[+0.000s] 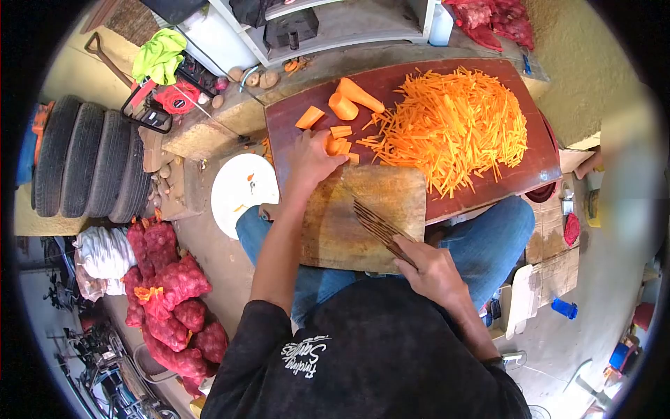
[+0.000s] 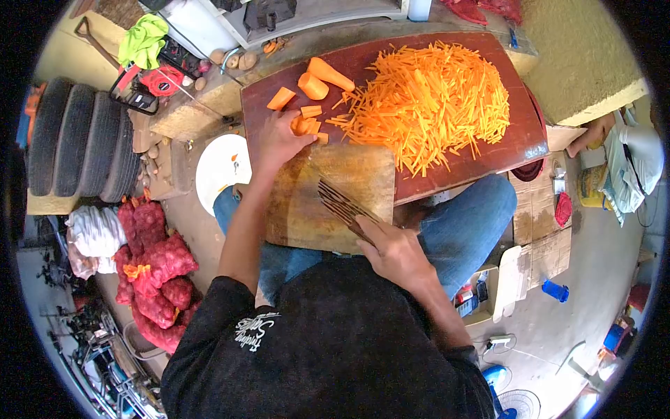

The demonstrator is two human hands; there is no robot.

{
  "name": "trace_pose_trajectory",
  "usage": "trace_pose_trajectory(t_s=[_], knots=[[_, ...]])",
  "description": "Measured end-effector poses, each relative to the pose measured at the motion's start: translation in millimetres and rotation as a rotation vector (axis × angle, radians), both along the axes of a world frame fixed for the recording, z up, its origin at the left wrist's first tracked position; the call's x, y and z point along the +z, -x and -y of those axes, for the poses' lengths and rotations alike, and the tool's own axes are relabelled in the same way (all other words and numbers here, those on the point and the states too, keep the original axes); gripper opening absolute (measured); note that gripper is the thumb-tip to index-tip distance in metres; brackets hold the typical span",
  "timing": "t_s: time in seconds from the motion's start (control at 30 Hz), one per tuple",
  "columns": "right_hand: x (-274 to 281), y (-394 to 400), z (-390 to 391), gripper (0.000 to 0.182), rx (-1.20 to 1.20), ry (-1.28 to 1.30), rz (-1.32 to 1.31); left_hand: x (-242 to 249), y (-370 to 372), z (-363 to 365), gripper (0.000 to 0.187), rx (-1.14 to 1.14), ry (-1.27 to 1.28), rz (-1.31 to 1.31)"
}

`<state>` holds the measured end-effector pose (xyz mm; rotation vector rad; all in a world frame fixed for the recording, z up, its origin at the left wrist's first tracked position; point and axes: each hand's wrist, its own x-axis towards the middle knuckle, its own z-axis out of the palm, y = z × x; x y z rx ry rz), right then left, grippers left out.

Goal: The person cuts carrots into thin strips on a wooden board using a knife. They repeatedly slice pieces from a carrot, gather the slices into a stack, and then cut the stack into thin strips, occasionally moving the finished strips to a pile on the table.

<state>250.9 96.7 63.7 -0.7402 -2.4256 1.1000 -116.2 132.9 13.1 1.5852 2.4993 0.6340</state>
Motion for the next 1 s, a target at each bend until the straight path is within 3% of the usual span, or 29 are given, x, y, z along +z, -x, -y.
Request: trace_pose_trajectory(t_s=[0.23, 0.37, 0.63, 0.8, 0.9, 1.0], knots=[[-1.1, -0.3, 5.1, 0.050, 0.024, 0.045, 0.052, -33.8, 10.3, -2.5, 0.053, -0.010, -0.123, 0.009], [-2.6, 1.0, 6.6, 0.050, 0.009, 0.049, 0.041, -35.8, 21.8, 1.5, 0.039, 0.024, -0.247, 0.261], [-2.3, 2.0, -0.2, 0.047, -0.028, 0.074, -0.008, 21.6, -10.3, 33.3, 0.028, 0.097, -0.101, 0.253], [4.3, 0.5, -12.6, 0.045, -0.091, 0.189, 0.001, 6.3, -62.4, 71.2, 0.047, -0.285, -0.188, 0.019], [12.8, -1.0, -17.8, 0.044, -0.145, 0.261, -0.005, 12.2, -91.0, 90.6, 0.047, -0.285, -0.174, -0.009], [19.3, -2.8, -21.4, 0.042, -0.171, 0.330, 0.033, 0.7, -87.2, 97.8, 0.049, -0.253, -0.195, 0.171]])
